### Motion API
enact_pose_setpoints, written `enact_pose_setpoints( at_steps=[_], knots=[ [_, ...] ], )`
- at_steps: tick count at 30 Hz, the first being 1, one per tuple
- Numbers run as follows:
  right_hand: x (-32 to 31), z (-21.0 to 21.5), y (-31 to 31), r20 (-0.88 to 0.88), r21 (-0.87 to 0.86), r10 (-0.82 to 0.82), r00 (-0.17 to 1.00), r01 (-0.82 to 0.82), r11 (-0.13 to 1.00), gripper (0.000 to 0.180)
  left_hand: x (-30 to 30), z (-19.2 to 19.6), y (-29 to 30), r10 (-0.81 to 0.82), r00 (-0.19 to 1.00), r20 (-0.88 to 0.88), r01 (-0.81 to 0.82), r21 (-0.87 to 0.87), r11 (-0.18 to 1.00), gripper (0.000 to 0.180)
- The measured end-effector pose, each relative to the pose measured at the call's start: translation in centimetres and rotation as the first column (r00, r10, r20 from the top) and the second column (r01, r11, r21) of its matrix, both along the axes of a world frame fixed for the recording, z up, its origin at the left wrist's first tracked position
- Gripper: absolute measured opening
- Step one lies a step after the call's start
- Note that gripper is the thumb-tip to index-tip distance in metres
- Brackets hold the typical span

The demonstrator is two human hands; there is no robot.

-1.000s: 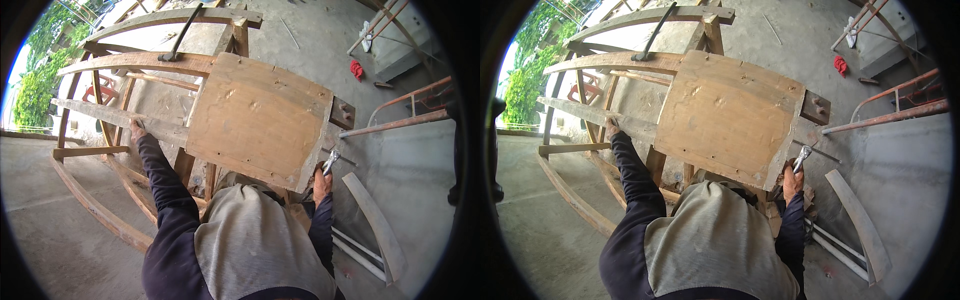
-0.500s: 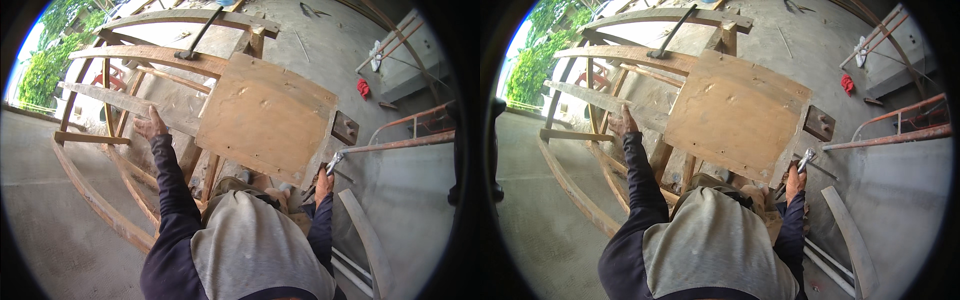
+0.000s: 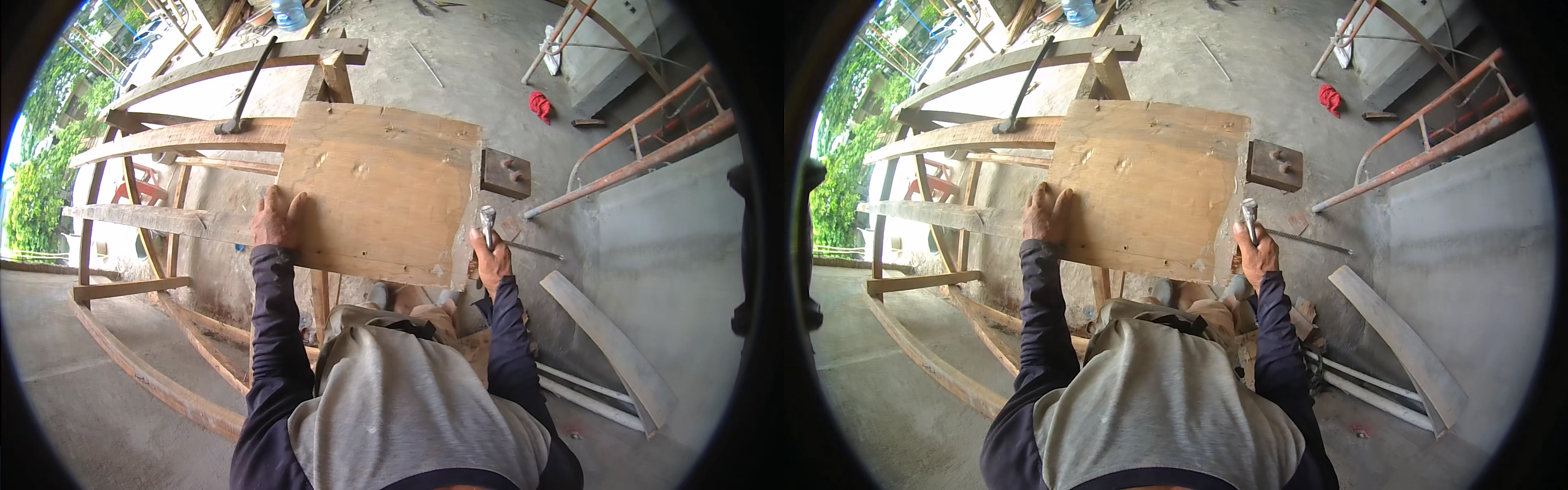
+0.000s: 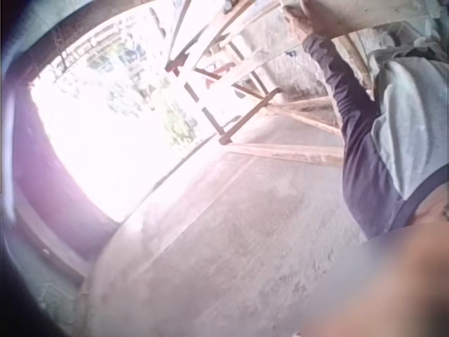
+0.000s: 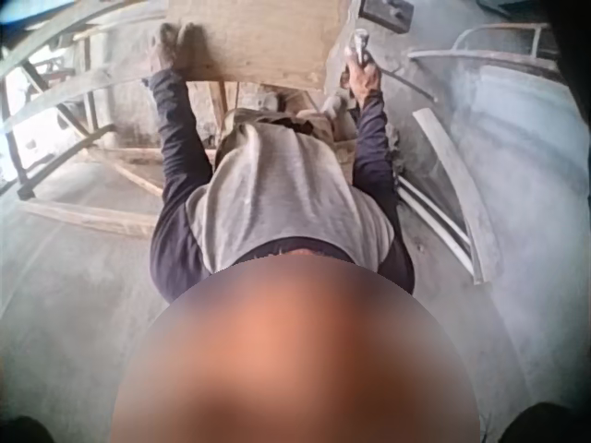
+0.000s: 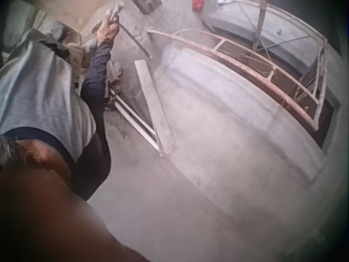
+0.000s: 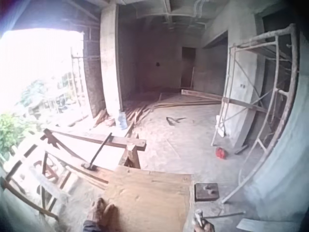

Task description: The person uses pliers to remove nails from a wooden board and then places the board onto a wooden frame. They adjust the board's position and then pick up a long wooden plank, placing it on the frame. The person continues to adjust the board and plank on the frame.

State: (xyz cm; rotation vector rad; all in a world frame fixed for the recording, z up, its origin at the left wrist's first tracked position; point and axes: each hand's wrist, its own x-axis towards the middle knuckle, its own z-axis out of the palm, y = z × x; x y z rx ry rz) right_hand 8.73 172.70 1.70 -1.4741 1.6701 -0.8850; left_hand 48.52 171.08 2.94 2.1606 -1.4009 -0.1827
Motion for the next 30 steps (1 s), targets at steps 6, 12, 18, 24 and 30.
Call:
enact_pose_setpoints(
  at_steps=[6,12,18,24,30],
  knots=[
    [-1.1,0.5,1.1,0.002,0.025,0.060,0.998,-0.060,0.998,0.049,0.9,-0.2,1.1,-0.062,0.991,0.123,0.056,0.048,0.997,0.069],
    [-1.3,0.3,1.4,0.045,0.118,0.045,0.998,-0.050,0.992,0.055,1.3,-0.6,3.3,-0.079,0.994,0.080,0.081,-0.032,0.996,0.066],
    [-1.2,-0.6,1.8,-0.064,0.081,0.047,0.997,-0.041,0.996,0.060,9.1,-3.5,5.3,0.578,0.778,-0.245,-0.628,-0.309,0.715,0.080],
    [-0.4,-2.7,2.1,-0.055,-0.088,-0.043,0.998,0.039,0.995,0.056,18.9,-7.2,3.7,0.149,-0.092,-0.985,-0.724,0.169,0.669,0.080],
    [-0.5,-3.3,2.8,-0.097,-0.136,-0.070,0.993,0.057,0.989,0.058,19.2,-9.1,0.2,-0.212,0.051,-0.976,-0.745,-0.178,0.643,0.045]
  ],
)
